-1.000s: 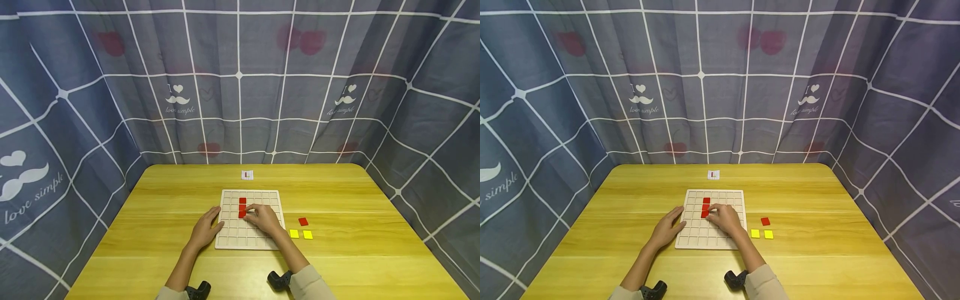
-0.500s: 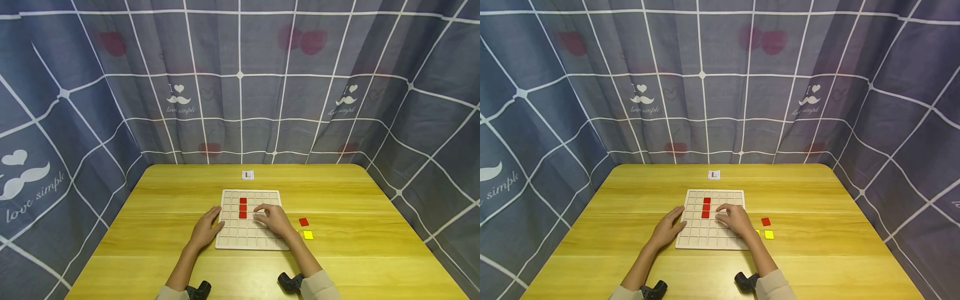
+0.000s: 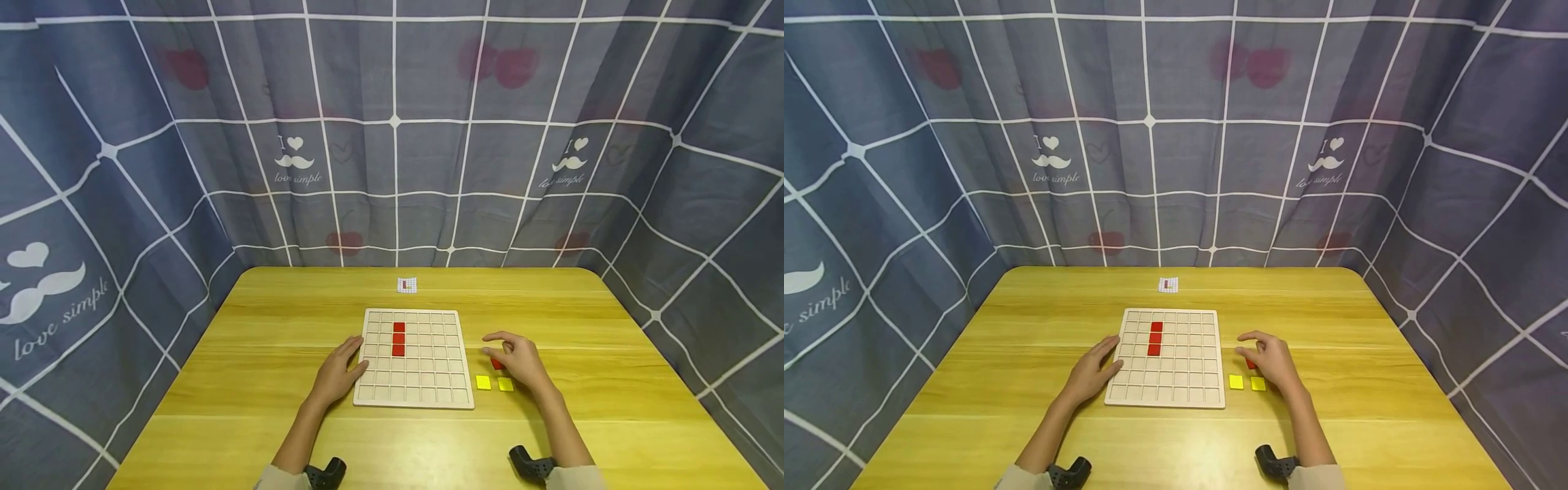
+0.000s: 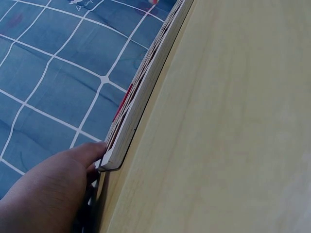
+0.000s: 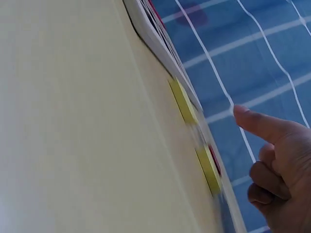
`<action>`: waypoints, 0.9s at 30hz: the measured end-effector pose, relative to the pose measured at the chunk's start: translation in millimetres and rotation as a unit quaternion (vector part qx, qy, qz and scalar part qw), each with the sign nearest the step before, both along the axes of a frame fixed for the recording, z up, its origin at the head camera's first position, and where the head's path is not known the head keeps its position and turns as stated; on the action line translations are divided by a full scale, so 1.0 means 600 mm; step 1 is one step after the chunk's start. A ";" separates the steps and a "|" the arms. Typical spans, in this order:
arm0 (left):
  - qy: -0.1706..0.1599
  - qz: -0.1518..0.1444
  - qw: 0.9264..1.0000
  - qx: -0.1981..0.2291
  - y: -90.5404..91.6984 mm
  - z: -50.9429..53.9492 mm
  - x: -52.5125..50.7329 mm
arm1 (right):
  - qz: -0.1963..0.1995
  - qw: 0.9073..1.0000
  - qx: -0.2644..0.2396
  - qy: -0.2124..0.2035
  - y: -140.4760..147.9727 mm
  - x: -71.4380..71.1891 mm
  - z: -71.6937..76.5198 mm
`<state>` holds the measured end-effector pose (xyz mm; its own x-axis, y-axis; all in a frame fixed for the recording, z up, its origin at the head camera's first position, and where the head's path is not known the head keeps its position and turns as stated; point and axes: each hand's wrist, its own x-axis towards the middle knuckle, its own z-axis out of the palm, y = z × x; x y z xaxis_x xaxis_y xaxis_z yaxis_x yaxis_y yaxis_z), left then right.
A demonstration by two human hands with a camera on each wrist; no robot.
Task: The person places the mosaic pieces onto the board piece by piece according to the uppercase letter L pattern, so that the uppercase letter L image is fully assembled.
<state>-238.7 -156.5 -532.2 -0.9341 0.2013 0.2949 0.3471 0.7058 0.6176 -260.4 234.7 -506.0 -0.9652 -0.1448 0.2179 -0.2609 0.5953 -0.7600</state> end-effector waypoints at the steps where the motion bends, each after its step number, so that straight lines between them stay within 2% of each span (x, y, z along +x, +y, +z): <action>1: 0.001 0.000 1.000 0.000 0.000 0.000 0.000 | -0.001 1.000 -0.003 -0.009 0.012 0.001 -0.002; 6: 0.002 0.000 1.000 0.002 0.002 0.003 0.001 | 0.002 0.999 0.008 -0.041 0.056 0.007 -0.014; 10: 0.002 0.000 1.000 0.001 0.002 0.002 0.000 | 0.008 0.998 0.030 -0.047 0.071 0.013 -0.018; 19: 0.001 0.001 1.000 0.005 0.001 0.002 0.001 | 0.026 0.996 0.066 -0.054 0.073 0.016 -0.020; 27: -0.005 0.000 1.000 0.005 0.000 0.000 0.002 | 0.018 0.997 0.060 -0.049 0.068 0.017 -0.024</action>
